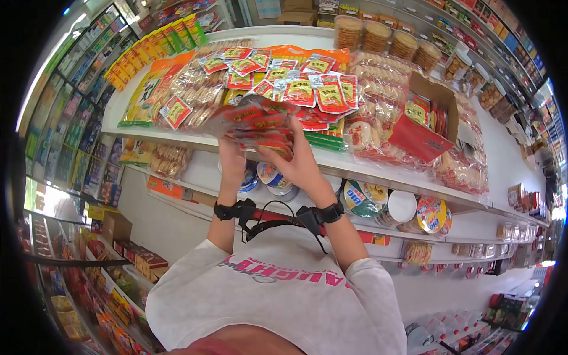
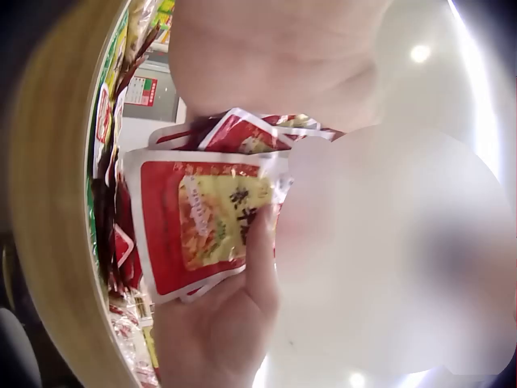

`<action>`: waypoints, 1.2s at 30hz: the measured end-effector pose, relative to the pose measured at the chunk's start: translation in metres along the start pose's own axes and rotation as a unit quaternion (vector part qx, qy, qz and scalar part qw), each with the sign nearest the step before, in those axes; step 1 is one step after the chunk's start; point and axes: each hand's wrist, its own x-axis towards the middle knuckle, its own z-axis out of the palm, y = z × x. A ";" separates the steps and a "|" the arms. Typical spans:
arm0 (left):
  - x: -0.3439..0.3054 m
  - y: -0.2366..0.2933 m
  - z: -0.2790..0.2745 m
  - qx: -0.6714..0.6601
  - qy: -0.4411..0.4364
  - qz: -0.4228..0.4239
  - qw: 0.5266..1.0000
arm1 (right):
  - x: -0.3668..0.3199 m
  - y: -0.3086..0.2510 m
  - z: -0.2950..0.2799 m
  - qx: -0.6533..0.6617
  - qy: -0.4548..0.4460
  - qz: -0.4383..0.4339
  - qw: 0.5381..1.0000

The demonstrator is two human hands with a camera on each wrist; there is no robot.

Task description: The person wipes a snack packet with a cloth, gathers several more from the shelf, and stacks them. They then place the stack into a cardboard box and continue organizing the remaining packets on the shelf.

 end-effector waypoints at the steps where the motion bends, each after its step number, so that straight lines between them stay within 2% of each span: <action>1: 0.002 -0.007 0.005 0.103 -0.048 0.046 0.992 | -0.002 0.002 -0.007 -0.023 -0.008 -0.008 1.000; 2: 0.002 -0.013 0.010 0.157 -0.037 -0.008 0.987 | -0.005 0.010 -0.016 -0.047 -0.006 0.002 0.999; 6: 0.007 -0.028 0.023 0.186 -0.055 -0.089 0.977 | -0.009 0.025 -0.036 -0.100 0.000 0.026 0.995; 10: 0.010 -0.029 0.027 0.204 -0.082 -0.099 0.970 | -0.008 0.014 -0.041 -0.067 0.012 0.062 0.996; 13: 0.011 -0.033 0.022 0.178 -0.090 -0.124 0.972 | -0.005 0.015 -0.040 -0.108 0.026 0.010 0.994; 15: 0.010 -0.033 0.021 0.148 -0.076 -0.147 0.975 | -0.002 0.008 -0.041 -0.061 0.011 0.016 0.998; 19: 0.007 -0.026 0.022 0.144 -0.066 -0.120 0.980 | 0.002 -0.004 -0.036 -0.048 0.024 -0.037 0.998; 22: 0.008 -0.027 0.028 0.132 -0.063 -0.104 0.984 | 0.004 -0.001 -0.041 -0.051 -0.011 -0.006 0.999; 25: 0.010 -0.028 0.032 0.141 -0.069 -0.089 0.984 | 0.007 -0.008 -0.049 -0.169 -0.042 -0.098 0.980; 28: 0.016 -0.023 0.041 0.124 -0.096 -0.085 0.984 | 0.007 -0.008 -0.053 -0.197 -0.020 -0.099 0.975; 31: 0.022 -0.021 0.051 0.070 -0.102 -0.081 0.989 | 0.005 -0.007 -0.056 -0.161 -0.003 -0.090 0.983; 34: 0.022 -0.026 0.052 0.044 -0.088 -0.084 0.992 | -0.002 0.003 -0.052 0.047 0.017 0.021 0.999; 36: 0.021 -0.035 0.043 0.057 -0.101 -0.090 0.989 | -0.003 0.005 -0.058 0.037 0.006 0.041 0.998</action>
